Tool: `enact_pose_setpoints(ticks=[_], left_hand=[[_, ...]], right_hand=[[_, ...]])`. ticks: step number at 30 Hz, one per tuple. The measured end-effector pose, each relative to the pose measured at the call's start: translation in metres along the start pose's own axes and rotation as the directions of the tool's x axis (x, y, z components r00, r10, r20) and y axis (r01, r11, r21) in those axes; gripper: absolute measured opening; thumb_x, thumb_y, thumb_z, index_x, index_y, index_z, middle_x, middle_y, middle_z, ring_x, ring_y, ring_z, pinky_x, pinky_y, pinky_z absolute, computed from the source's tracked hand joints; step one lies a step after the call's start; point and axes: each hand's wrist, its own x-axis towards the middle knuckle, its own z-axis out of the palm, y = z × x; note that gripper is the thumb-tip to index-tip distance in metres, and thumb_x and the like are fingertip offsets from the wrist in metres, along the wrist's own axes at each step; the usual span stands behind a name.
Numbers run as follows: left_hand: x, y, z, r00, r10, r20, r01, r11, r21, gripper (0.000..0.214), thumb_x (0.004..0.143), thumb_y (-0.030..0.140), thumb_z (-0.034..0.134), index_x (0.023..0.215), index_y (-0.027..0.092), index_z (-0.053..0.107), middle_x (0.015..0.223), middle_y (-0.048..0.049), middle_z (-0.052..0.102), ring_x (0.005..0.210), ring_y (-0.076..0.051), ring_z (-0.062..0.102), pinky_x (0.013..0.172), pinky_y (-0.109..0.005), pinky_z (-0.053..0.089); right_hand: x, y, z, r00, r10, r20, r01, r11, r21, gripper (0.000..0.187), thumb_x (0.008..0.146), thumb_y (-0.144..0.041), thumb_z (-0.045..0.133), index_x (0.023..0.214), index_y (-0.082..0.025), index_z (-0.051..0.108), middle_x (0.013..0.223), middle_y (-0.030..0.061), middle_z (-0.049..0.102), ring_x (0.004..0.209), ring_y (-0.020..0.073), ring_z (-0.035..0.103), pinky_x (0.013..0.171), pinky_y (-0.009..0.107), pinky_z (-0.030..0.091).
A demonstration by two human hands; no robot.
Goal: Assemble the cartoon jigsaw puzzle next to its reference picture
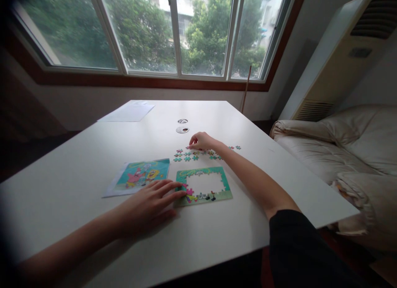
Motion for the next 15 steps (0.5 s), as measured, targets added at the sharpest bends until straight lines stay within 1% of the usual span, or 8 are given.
enact_pose_setpoints(ticks=[3, 7, 9, 12, 15], left_hand=[[-0.001, 0.000, 0.000, 1.000, 0.003, -0.002, -0.003, 1.000, 0.003, 0.040, 0.089, 0.033, 0.045, 0.127, 0.024, 0.041, 0.121, -0.0094, 0.050, 0.108, -0.028, 0.047, 0.091, -0.047, 0.041], [-0.001, 0.000, -0.001, 1.000, 0.005, -0.001, -0.005, 1.000, 0.011, 0.040, 0.089, 0.032, 0.046, 0.127, 0.024, 0.041, 0.122, -0.0095, 0.050, 0.109, -0.028, 0.047, 0.090, -0.047, 0.041], [-0.001, 0.000, -0.002, 1.000, 0.008, -0.008, -0.008, 1.000, 0.017, 0.040, 0.089, 0.032, 0.046, 0.127, 0.024, 0.041, 0.122, -0.0099, 0.050, 0.109, -0.028, 0.047, 0.090, -0.047, 0.041], [-0.001, 0.000, -0.002, 1.000, 0.007, -0.005, -0.007, 1.000, 0.014, 0.040, 0.089, 0.032, 0.046, 0.128, 0.024, 0.041, 0.123, -0.0100, 0.049, 0.109, -0.028, 0.047, 0.090, -0.047, 0.041], [-0.001, 0.000, -0.001, 1.000, 0.005, 0.001, -0.005, 1.000, 0.006, 0.040, 0.089, 0.032, 0.046, 0.128, 0.024, 0.041, 0.123, -0.0097, 0.050, 0.109, -0.028, 0.047, 0.090, -0.048, 0.040]], right_hand=[[0.002, 0.001, -0.002, 0.997, 0.022, 0.068, -0.023, 1.000, 0.012, 0.025, 0.067, -0.032, 0.069, 0.085, -0.014, 0.070, 0.073, 0.0025, 0.066, 0.059, 0.0082, 0.053, 0.052, 0.018, 0.036], [0.006, -0.003, -0.007, 0.981, 0.071, 0.179, -0.079, 0.996, 0.040, 0.024, 0.066, -0.029, 0.069, 0.083, -0.012, 0.069, 0.065, 0.0019, 0.064, 0.052, 0.0072, 0.050, 0.049, 0.019, 0.035], [0.007, -0.007, -0.009, 0.974, 0.081, 0.213, -0.095, 0.994, 0.058, 0.022, 0.066, -0.027, 0.068, 0.081, -0.011, 0.068, 0.063, 0.0016, 0.063, 0.050, 0.0069, 0.048, 0.048, 0.019, 0.035], [0.006, -0.010, -0.009, 0.975, 0.074, 0.210, -0.093, 0.992, 0.083, 0.019, 0.066, -0.024, 0.069, 0.079, -0.011, 0.067, 0.066, 0.0020, 0.064, 0.051, 0.0067, 0.048, 0.048, 0.019, 0.036], [0.004, -0.008, -0.005, 0.984, 0.055, 0.171, -0.073, 0.992, 0.101, 0.017, 0.066, -0.023, 0.067, 0.078, -0.011, 0.065, 0.068, 0.0021, 0.064, 0.053, 0.0072, 0.049, 0.049, 0.019, 0.036]])
